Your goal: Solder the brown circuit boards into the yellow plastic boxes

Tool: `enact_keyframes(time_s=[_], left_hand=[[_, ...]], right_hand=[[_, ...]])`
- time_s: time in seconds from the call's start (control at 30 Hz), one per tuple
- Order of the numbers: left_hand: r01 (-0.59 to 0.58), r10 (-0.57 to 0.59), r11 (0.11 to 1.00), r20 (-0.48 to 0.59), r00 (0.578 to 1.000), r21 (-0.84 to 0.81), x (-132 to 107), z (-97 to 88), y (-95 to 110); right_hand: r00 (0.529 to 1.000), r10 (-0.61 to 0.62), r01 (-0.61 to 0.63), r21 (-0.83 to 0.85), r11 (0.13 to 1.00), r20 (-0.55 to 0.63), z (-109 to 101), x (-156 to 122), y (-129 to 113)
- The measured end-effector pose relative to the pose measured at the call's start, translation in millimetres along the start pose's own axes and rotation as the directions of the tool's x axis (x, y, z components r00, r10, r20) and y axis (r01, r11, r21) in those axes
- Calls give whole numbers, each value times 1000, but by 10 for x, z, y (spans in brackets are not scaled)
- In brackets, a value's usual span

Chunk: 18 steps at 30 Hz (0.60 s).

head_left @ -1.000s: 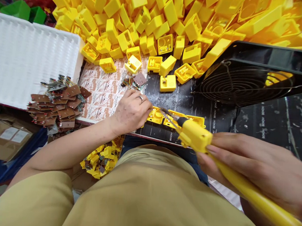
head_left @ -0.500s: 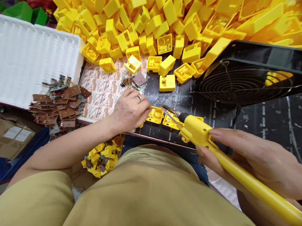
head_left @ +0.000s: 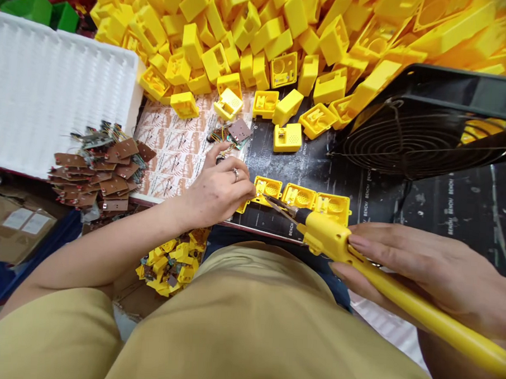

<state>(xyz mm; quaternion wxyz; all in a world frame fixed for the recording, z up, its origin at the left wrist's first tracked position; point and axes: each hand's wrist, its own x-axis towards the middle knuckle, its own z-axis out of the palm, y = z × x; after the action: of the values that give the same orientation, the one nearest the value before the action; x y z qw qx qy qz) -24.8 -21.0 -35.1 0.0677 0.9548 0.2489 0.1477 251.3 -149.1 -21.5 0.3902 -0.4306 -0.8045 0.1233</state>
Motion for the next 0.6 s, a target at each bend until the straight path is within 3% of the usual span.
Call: enact_keyframes(time_s=[0.2, 0.37, 0.5, 0.6], left_hand=[[79, -88, 995, 177, 980, 55, 138, -87, 55], [35, -79, 986, 271, 959, 162, 252, -138, 88], [13, -68, 984, 303, 950, 180, 322, -164, 110], [-1, -63, 982, 328, 943, 190, 363, -175, 116]], right_hand=[[995, -91, 92, -18, 996, 47, -44, 46, 50], [992, -108, 108, -5, 994, 61, -61, 137, -28], [991, -92, 101, -99, 990, 95, -13, 260, -57], [963, -258, 266, -102, 959, 84, -6, 297, 35]])
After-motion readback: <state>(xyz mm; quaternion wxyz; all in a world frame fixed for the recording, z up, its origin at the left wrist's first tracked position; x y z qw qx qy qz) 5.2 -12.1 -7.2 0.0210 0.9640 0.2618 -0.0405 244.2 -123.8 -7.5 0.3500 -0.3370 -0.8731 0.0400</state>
